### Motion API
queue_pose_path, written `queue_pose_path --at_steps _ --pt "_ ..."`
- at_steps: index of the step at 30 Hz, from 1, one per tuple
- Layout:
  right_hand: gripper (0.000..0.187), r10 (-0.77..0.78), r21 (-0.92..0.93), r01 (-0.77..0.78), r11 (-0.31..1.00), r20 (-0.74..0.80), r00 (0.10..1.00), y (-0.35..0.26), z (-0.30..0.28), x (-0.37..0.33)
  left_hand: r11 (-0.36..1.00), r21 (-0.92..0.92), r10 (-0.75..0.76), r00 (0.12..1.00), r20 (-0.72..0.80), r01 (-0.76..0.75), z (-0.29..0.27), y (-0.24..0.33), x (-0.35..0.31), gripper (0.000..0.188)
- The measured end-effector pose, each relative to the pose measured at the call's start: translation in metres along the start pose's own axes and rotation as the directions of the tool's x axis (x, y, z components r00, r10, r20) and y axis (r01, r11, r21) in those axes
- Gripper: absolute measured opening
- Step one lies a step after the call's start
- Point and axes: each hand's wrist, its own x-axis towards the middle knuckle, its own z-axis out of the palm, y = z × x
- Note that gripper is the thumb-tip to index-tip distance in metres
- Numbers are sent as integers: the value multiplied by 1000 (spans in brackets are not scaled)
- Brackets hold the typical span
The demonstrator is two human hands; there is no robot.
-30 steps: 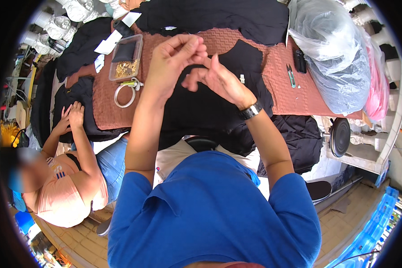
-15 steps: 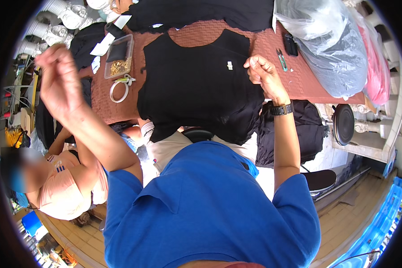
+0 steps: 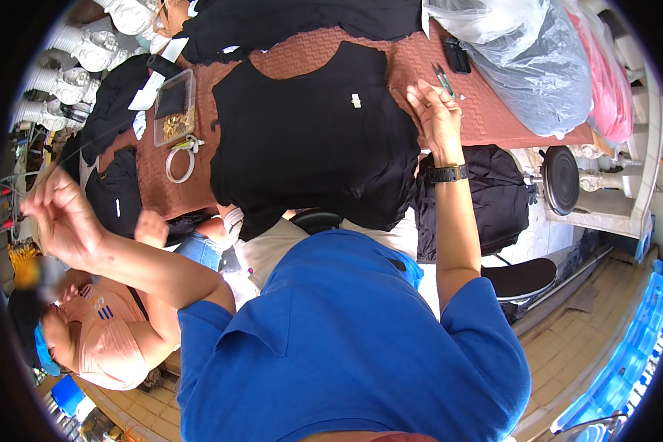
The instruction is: The person sews a small white label onto a black garment by hand using a needle and thread.
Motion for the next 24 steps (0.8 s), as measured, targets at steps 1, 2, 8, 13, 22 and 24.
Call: queue_pose_path --at_steps 1,2,8,13,22,24 --pt "7 -21 16 21 1000 27 999 1 0 0 998 49 -36 999 -25 37 -7 -5 -3 12" --pt "6 -41 34 39 999 54 998 2 1 -3 904 427 28 997 -68 3 -15 -19 -7 9" --pt "5 -57 -305 166 938 336 940 2 44 -31 103 952 -207 942 -264 290 -71 -165 -62 20" --pt "14 -4 -376 205 904 472 882 12 79 -57 109 920 -360 878 -315 375 -81 -211 -85 24" --pt "13 -63 -371 230 900 410 910 -1 95 -60 -351 934 -278 960 -34 -69 -118 -220 -84 37" --pt "13 -69 -357 242 902 434 898 -5 105 -58 145 954 -517 842 -154 263 -87 -225 -81 37"
